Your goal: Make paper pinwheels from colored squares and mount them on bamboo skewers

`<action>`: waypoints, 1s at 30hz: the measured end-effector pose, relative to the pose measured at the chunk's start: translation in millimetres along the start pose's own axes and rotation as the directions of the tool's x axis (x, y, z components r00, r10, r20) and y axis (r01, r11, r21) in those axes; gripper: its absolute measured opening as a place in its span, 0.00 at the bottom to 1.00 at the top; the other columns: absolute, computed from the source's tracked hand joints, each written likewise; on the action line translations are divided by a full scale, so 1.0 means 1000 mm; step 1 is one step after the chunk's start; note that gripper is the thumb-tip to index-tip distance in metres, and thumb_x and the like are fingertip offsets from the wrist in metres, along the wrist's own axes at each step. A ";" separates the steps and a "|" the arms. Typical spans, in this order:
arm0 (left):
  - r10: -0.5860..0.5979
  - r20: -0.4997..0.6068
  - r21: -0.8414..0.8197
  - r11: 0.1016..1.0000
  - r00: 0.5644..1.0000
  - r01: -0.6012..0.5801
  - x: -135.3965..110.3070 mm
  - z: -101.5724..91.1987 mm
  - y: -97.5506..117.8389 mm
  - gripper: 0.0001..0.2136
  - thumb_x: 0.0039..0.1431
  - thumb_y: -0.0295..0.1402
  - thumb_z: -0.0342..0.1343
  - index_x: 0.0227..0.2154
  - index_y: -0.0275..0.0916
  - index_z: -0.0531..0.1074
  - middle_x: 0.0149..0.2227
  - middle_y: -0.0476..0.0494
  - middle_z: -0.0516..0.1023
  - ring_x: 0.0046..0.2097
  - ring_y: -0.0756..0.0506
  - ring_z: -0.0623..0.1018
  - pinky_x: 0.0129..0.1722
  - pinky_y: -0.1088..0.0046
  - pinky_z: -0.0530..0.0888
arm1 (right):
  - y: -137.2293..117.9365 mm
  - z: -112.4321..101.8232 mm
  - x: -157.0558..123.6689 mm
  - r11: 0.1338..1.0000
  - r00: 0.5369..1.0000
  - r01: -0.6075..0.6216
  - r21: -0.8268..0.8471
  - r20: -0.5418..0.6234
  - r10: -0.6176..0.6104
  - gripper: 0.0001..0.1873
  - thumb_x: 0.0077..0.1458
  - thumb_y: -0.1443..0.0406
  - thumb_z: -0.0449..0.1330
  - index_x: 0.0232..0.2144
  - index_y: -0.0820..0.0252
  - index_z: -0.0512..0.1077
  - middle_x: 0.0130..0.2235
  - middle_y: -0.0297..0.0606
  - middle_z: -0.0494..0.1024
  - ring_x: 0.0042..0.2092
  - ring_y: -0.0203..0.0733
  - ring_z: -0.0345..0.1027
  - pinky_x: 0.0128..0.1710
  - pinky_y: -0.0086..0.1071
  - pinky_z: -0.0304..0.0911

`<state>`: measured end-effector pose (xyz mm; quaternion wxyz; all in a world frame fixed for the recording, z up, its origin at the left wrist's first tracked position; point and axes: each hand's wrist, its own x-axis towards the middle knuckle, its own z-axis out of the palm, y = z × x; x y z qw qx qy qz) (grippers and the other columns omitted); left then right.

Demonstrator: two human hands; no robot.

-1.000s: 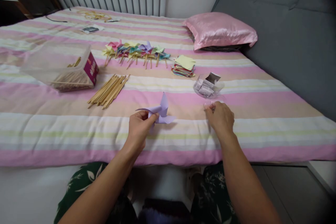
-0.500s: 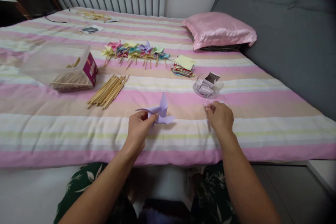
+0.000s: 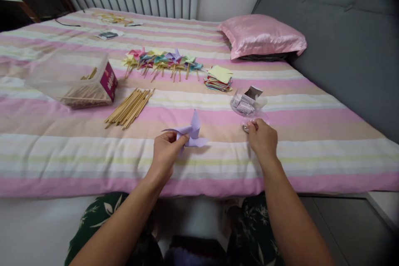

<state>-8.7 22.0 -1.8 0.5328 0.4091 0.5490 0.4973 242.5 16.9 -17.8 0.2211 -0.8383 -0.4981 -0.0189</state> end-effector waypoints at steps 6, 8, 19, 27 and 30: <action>0.005 0.002 -0.001 1.000 1.000 -0.005 0.000 0.000 -0.002 0.07 0.38 0.32 0.63 0.17 0.34 0.72 0.16 0.52 0.68 0.21 0.53 0.65 0.21 0.77 0.58 | 0.002 0.002 0.002 0.999 0.999 0.038 0.035 -0.010 -0.037 0.17 0.58 0.64 0.45 0.33 0.63 0.74 0.33 0.45 0.77 0.35 0.45 0.66 0.34 0.33 0.51; 0.001 0.004 0.001 1.000 1.000 -0.001 0.000 0.000 -0.001 0.07 0.38 0.32 0.62 0.17 0.34 0.72 0.16 0.52 0.68 0.21 0.53 0.65 0.21 0.77 0.58 | 0.002 0.001 0.002 0.998 0.998 0.057 0.040 -0.003 -0.057 0.18 0.58 0.65 0.45 0.36 0.62 0.75 0.35 0.46 0.77 0.38 0.45 0.66 0.36 0.33 0.52; 0.010 0.011 0.000 1.000 1.000 -0.010 0.000 0.000 -0.002 0.06 0.38 0.32 0.62 0.17 0.34 0.72 0.17 0.51 0.69 0.21 0.53 0.66 0.21 0.77 0.58 | 0.000 0.003 0.000 0.991 0.994 0.107 -0.076 -0.029 -0.109 0.18 0.57 0.68 0.45 0.38 0.62 0.74 0.35 0.46 0.75 0.39 0.46 0.65 0.36 0.35 0.53; 0.010 0.016 0.000 1.000 1.000 -0.010 0.000 0.000 -0.002 0.06 0.39 0.32 0.63 0.18 0.34 0.73 0.17 0.51 0.69 0.21 0.53 0.66 0.21 0.77 0.59 | 0.004 0.000 0.001 0.996 0.994 0.051 0.075 -0.098 -0.044 0.17 0.55 0.64 0.50 0.38 0.62 0.77 0.35 0.44 0.77 0.38 0.47 0.67 0.38 0.34 0.57; 0.006 0.017 -0.003 1.000 1.000 -0.006 0.000 0.000 -0.001 0.06 0.38 0.32 0.63 0.17 0.34 0.73 0.17 0.50 0.70 0.21 0.52 0.66 0.21 0.77 0.59 | 0.004 -0.001 0.000 0.993 0.992 0.015 0.117 -0.126 0.000 0.16 0.53 0.63 0.53 0.39 0.61 0.77 0.35 0.43 0.78 0.36 0.46 0.68 0.38 0.34 0.58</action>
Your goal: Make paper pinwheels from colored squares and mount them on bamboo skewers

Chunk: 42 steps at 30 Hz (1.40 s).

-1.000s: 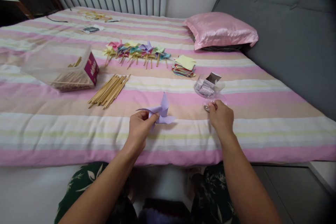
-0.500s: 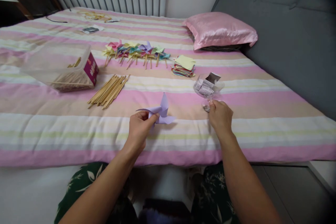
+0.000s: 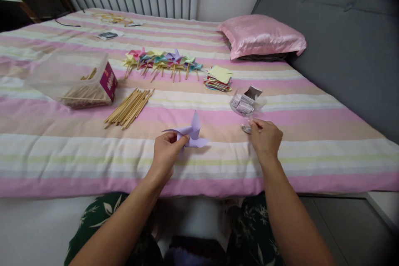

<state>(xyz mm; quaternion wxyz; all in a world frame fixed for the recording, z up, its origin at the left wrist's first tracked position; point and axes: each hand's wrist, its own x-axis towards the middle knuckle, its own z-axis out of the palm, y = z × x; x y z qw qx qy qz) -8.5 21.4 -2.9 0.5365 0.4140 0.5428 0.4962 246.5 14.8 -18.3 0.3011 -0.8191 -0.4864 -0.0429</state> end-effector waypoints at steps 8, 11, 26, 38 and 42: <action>0.001 -0.001 0.019 1.000 1.000 -0.001 0.000 0.000 -0.001 0.07 0.39 0.32 0.63 0.17 0.34 0.72 0.17 0.51 0.68 0.22 0.53 0.66 0.21 0.77 0.58 | -0.001 0.000 -0.001 0.983 0.983 0.056 0.176 -0.185 -0.023 0.13 0.51 0.64 0.57 0.36 0.62 0.78 0.36 0.42 0.80 0.37 0.46 0.73 0.41 0.36 0.63; -0.001 -0.002 0.017 1.000 1.000 0.001 0.001 -0.001 -0.001 0.08 0.39 0.32 0.63 0.16 0.34 0.71 0.16 0.51 0.68 0.21 0.53 0.65 0.21 0.77 0.57 | -0.002 0.001 -0.001 0.953 0.933 0.194 0.235 -0.345 -0.105 0.10 0.51 0.63 0.59 0.33 0.60 0.79 0.35 0.40 0.81 0.39 0.47 0.72 0.44 0.38 0.63; -0.019 -0.041 0.031 0.999 0.999 0.021 0.004 -0.002 -0.002 0.08 0.38 0.33 0.63 0.17 0.34 0.71 0.16 0.51 0.68 0.20 0.54 0.65 0.20 0.78 0.57 | -0.043 0.023 -0.046 0.778 0.827 0.194 0.598 0.327 -0.458 0.11 0.46 0.66 0.63 0.36 0.56 0.77 0.35 0.37 0.80 0.34 0.40 0.72 0.36 0.33 0.68; -0.030 -0.051 0.031 0.999 0.998 0.031 0.005 -0.002 -0.001 0.08 0.38 0.33 0.63 0.17 0.33 0.71 0.16 0.51 0.68 0.20 0.54 0.64 0.20 0.79 0.57 | -0.039 0.014 -0.039 0.761 0.764 0.135 0.634 0.423 -0.488 0.12 0.47 0.73 0.58 0.33 0.58 0.77 0.34 0.37 0.79 0.33 0.37 0.72 0.35 0.30 0.66; -0.024 -0.051 0.041 0.999 0.998 0.026 0.004 -0.003 -0.002 0.08 0.38 0.33 0.63 0.16 0.34 0.71 0.16 0.51 0.68 0.20 0.54 0.64 0.20 0.78 0.57 | -0.040 0.013 -0.040 0.752 0.752 0.173 0.636 0.408 -0.518 0.08 0.47 0.73 0.58 0.28 0.58 0.76 0.32 0.36 0.78 0.33 0.37 0.71 0.34 0.30 0.65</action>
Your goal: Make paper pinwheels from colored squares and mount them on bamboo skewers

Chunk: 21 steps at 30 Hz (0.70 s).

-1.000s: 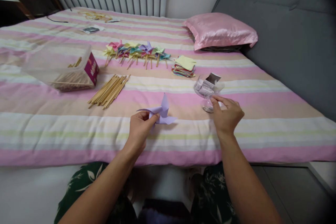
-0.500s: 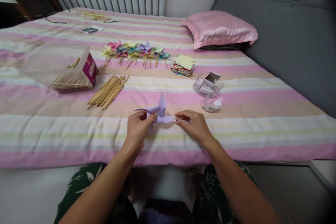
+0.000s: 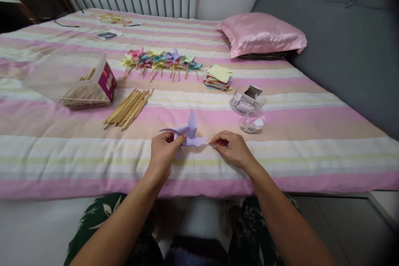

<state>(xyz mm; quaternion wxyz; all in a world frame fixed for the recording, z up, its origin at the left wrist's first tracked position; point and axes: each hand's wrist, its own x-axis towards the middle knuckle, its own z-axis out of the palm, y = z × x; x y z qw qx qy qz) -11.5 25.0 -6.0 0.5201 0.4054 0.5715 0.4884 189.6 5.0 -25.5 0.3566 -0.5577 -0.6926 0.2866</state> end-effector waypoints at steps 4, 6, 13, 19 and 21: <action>0.007 0.009 -0.012 1.000 1.000 -0.007 -0.001 0.000 0.001 0.08 0.38 0.33 0.63 0.16 0.34 0.71 0.16 0.51 0.68 0.20 0.54 0.65 0.20 0.78 0.57 | -0.001 0.001 0.000 1.000 1.000 0.003 0.000 -0.004 -0.003 0.08 0.47 0.73 0.59 0.25 0.58 0.76 0.31 0.36 0.78 0.33 0.37 0.71 0.35 0.30 0.65; 0.000 0.007 -0.013 1.000 1.000 0.000 0.000 0.000 0.001 0.08 0.38 0.33 0.63 0.16 0.34 0.71 0.16 0.51 0.68 0.20 0.54 0.65 0.20 0.78 0.57 | 0.000 0.002 0.000 1.000 1.000 -0.006 -0.002 -0.018 0.006 0.08 0.46 0.73 0.60 0.27 0.58 0.77 0.33 0.37 0.78 0.34 0.38 0.72 0.35 0.30 0.66; 0.004 0.013 -0.014 1.000 1.000 -0.003 0.000 0.001 0.000 0.08 0.38 0.33 0.63 0.16 0.34 0.71 0.16 0.52 0.68 0.20 0.53 0.65 0.20 0.78 0.57 | 0.004 0.006 0.001 0.997 1.000 -0.006 -0.076 -0.030 0.004 0.08 0.48 0.71 0.60 0.31 0.57 0.77 0.33 0.37 0.79 0.33 0.38 0.72 0.34 0.31 0.66; 0.005 0.048 -0.025 1.000 0.999 -0.003 -0.001 0.001 -0.001 0.08 0.39 0.33 0.63 0.17 0.34 0.72 0.17 0.51 0.69 0.21 0.53 0.66 0.21 0.77 0.59 | -0.004 0.010 -0.001 0.950 0.998 0.029 -0.310 -0.038 -0.043 0.09 0.53 0.70 0.56 0.31 0.56 0.76 0.35 0.38 0.79 0.38 0.43 0.71 0.38 0.36 0.64; 0.008 0.057 -0.031 0.999 0.998 -0.007 -0.001 0.001 -0.001 0.08 0.39 0.33 0.63 0.18 0.34 0.73 0.18 0.51 0.70 0.22 0.52 0.67 0.22 0.77 0.59 | -0.006 0.011 -0.001 0.934 0.998 0.034 -0.355 -0.045 -0.053 0.09 0.54 0.70 0.55 0.31 0.56 0.75 0.35 0.38 0.78 0.38 0.44 0.71 0.37 0.35 0.63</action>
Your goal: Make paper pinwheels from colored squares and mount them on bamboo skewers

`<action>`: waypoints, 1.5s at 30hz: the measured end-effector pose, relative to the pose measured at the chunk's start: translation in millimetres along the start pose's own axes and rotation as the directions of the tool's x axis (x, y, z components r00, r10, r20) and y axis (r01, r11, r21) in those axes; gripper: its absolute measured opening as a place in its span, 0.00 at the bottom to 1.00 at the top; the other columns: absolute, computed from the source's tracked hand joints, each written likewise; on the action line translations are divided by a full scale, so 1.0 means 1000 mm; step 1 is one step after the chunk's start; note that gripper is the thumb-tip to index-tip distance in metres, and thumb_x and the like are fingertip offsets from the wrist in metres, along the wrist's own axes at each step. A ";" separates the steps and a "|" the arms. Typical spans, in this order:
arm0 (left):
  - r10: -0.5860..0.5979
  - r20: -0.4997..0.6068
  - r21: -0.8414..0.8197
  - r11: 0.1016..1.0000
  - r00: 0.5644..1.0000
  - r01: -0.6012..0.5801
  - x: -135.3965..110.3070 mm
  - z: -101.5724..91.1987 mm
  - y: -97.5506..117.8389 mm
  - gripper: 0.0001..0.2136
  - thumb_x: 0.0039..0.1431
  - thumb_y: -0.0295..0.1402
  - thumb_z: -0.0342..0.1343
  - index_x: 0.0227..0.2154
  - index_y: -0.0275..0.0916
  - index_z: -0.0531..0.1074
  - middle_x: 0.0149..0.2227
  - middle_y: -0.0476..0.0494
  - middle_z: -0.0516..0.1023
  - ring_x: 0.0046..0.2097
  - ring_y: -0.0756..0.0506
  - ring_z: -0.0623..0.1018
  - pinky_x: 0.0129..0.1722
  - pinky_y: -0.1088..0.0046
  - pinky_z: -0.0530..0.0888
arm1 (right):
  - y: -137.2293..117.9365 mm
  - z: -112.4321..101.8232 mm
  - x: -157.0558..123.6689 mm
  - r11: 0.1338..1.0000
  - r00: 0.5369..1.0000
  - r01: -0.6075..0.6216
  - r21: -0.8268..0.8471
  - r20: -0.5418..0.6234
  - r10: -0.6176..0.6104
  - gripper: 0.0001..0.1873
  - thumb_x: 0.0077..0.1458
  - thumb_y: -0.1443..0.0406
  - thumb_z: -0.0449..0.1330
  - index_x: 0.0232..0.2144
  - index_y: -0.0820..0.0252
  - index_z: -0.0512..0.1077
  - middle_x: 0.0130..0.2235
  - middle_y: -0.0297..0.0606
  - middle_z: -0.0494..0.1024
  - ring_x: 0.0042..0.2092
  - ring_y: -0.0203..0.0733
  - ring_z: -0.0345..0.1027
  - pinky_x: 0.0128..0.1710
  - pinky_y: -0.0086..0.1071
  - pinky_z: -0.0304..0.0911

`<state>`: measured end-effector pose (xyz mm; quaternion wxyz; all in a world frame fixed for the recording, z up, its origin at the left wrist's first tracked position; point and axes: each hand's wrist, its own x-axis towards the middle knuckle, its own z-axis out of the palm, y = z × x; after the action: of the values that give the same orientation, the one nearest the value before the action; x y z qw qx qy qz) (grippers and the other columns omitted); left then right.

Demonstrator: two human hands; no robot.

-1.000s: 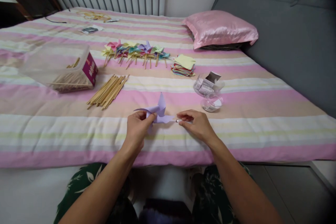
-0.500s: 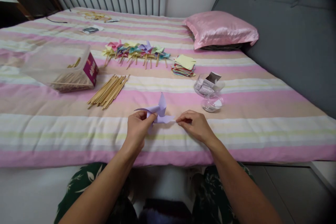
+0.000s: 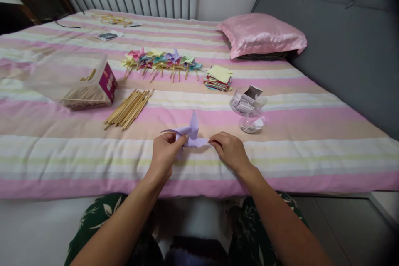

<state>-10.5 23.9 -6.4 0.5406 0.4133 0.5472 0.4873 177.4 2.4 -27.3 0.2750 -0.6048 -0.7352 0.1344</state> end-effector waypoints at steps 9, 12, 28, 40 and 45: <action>-0.033 0.008 -0.039 0.999 0.999 0.033 -0.004 0.005 0.001 0.09 0.37 0.33 0.65 0.18 0.33 0.73 0.20 0.49 0.73 0.23 0.53 0.68 0.23 0.78 0.60 | -0.002 -0.008 0.003 0.737 0.974 -0.078 0.671 -0.108 0.202 0.03 0.52 0.64 0.59 0.30 0.58 0.71 0.29 0.35 0.75 0.32 0.39 0.70 0.35 0.32 0.65; -0.037 0.012 -0.033 0.999 0.999 0.037 -0.006 0.008 -0.001 0.09 0.38 0.34 0.65 0.19 0.33 0.73 0.20 0.49 0.72 0.23 0.53 0.68 0.23 0.78 0.60 | -0.011 -0.007 0.001 0.592 0.979 -0.053 0.804 -0.074 0.188 0.05 0.49 0.62 0.62 0.29 0.57 0.72 0.30 0.34 0.74 0.34 0.38 0.69 0.38 0.33 0.66; -0.093 0.204 -0.124 0.985 0.975 0.120 -0.016 0.014 0.000 0.09 0.38 0.35 0.66 0.18 0.35 0.74 0.19 0.49 0.71 0.22 0.53 0.67 0.22 0.77 0.60 | -0.023 0.012 -0.007 0.681 0.990 -0.004 0.733 -0.096 0.108 0.05 0.47 0.59 0.65 0.28 0.52 0.76 0.50 0.38 0.68 0.54 0.44 0.61 0.56 0.42 0.56; -0.092 0.296 -0.131 0.982 0.951 0.136 -0.018 0.013 0.005 0.10 0.38 0.36 0.67 0.21 0.33 0.77 0.21 0.46 0.74 0.24 0.51 0.69 0.26 0.76 0.63 | -0.022 0.012 -0.007 0.641 0.985 -0.026 0.767 -0.089 0.147 0.05 0.46 0.60 0.66 0.28 0.52 0.77 0.47 0.38 0.70 0.51 0.43 0.64 0.53 0.39 0.60; -0.081 0.325 -0.133 0.982 0.942 0.131 -0.017 0.012 0.005 0.10 0.38 0.35 0.67 0.23 0.34 0.79 0.21 0.46 0.76 0.25 0.51 0.71 0.26 0.76 0.64 | -0.022 0.011 -0.006 0.628 0.988 -0.029 0.777 -0.071 0.133 0.06 0.46 0.59 0.66 0.27 0.52 0.78 0.46 0.37 0.71 0.49 0.43 0.66 0.51 0.38 0.62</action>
<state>2.7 9.3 2.5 0.6774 0.4136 0.4353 0.4249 154.2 -6.8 -26.1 0.5458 -0.4679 -0.5602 0.4115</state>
